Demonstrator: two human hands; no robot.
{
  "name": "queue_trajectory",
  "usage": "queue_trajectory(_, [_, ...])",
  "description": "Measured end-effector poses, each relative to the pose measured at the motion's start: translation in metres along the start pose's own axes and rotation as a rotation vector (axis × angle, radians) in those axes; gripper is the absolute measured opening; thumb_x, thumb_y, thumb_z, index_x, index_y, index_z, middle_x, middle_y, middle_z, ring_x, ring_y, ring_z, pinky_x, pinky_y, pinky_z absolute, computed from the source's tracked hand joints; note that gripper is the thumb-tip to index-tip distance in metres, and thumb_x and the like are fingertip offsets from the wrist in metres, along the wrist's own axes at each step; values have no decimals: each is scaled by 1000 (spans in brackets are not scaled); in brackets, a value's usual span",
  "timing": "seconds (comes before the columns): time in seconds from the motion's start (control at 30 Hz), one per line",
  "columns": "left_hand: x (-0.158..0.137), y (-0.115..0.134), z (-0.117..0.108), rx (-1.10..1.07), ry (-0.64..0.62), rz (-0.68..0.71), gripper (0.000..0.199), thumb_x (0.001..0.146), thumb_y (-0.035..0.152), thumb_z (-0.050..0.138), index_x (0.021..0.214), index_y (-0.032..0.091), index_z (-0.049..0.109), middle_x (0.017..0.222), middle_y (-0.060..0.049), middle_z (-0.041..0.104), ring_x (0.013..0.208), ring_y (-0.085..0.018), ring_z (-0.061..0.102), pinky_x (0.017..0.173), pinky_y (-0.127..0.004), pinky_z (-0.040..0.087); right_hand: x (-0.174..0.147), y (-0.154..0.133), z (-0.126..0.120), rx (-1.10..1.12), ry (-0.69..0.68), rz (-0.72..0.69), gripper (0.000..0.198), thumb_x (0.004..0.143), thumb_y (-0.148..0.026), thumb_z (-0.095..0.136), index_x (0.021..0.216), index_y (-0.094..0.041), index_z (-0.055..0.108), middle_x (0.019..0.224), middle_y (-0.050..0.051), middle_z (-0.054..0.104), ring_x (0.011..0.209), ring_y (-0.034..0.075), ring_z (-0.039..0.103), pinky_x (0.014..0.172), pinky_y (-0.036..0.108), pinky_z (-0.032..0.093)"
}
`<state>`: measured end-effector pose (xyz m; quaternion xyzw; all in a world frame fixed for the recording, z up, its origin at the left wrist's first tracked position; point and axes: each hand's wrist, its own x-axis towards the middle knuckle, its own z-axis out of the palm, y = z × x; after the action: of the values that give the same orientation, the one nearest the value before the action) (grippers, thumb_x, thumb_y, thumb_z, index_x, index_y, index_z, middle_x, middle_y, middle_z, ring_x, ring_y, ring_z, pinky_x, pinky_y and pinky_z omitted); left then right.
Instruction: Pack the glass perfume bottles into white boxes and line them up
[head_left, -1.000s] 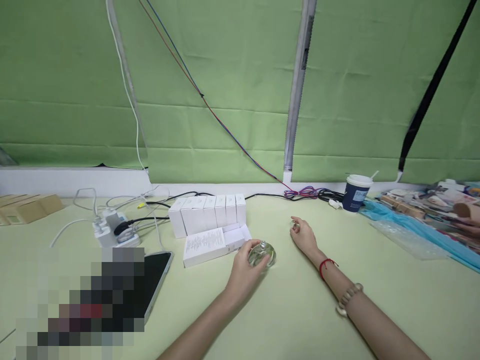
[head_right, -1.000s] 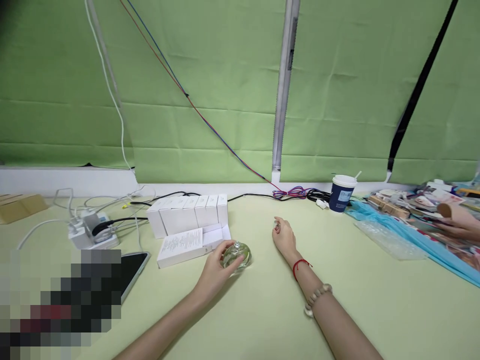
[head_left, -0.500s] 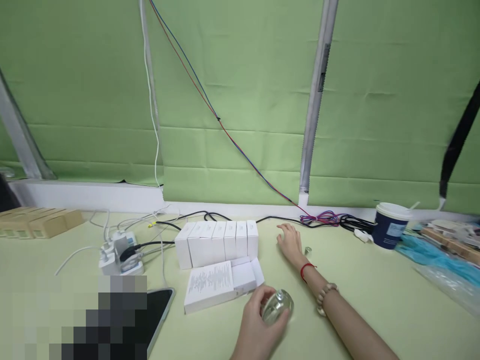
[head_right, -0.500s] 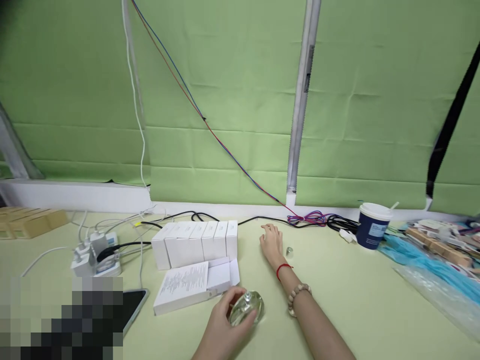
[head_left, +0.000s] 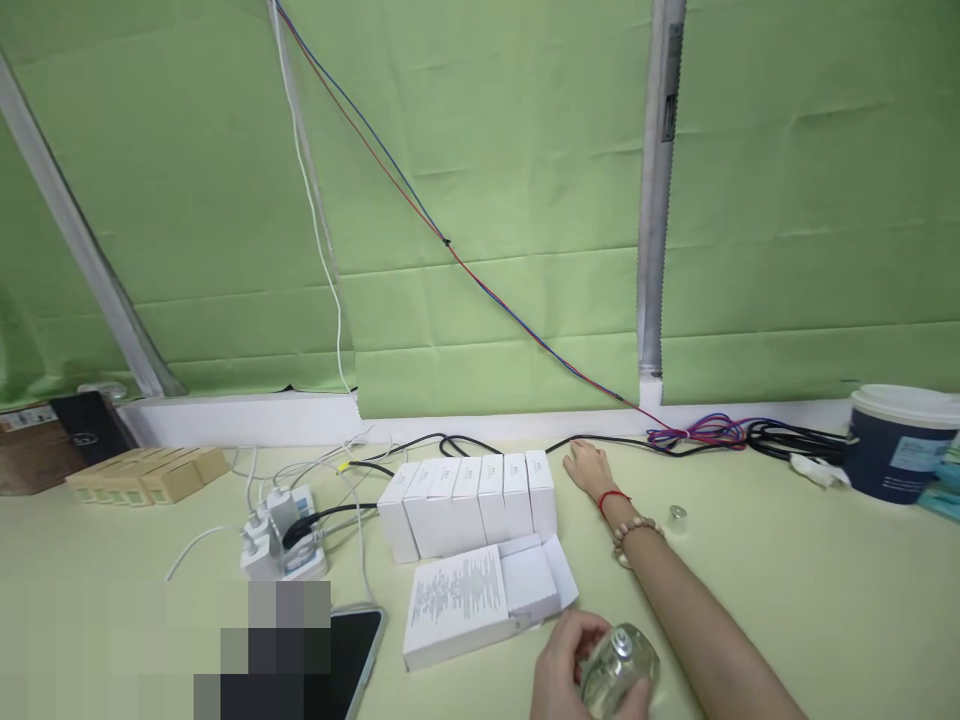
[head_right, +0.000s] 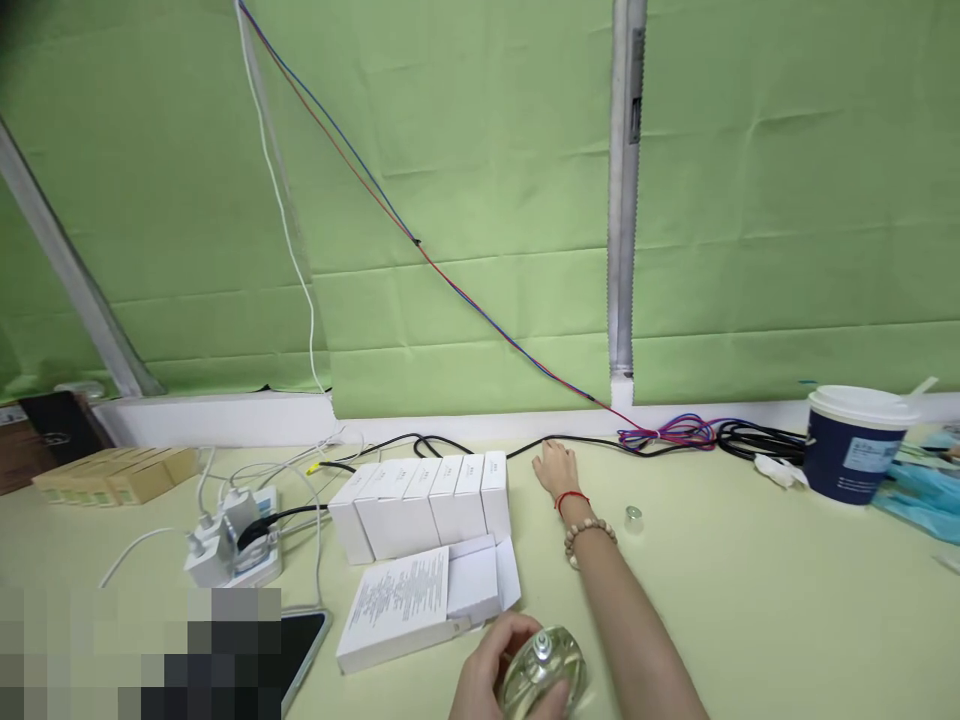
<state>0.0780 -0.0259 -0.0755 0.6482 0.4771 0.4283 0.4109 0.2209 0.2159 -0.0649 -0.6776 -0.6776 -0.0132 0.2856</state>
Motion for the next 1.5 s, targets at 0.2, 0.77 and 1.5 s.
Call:
queue_trajectory(0.2, [-5, 26, -10, -65, -36, 4, 25, 64, 30, 63, 85, 18, 57, 81, -4, 63, 78, -19, 58, 72, -28, 45, -40, -12, -26, 51, -2, -55, 23, 82, -18, 45, 80, -16, 68, 88, 11, 67, 85, 18, 59, 74, 26, 40])
queue_trajectory(0.77, [-8, 45, 8, 525, -75, 281, 46, 87, 39, 37, 133, 31, 35, 116, -5, 56, 100, -20, 57, 80, -32, 46, -215, 82, -146, 568, 137, 301, 31, 69, -46, 58, 73, -16, 64, 68, 5, 65, 61, 16, 58, 61, 28, 46])
queue_trajectory(1.5, [63, 38, 59, 403, 124, 99, 57, 84, 35, 46, 137, 19, 31, 93, -8, 65, 75, -18, 61, 73, -31, 45, -208, 92, -149, 400, 108, 260, 25, 70, -38, 60, 79, -18, 71, 79, 6, 66, 67, 15, 57, 66, 28, 44])
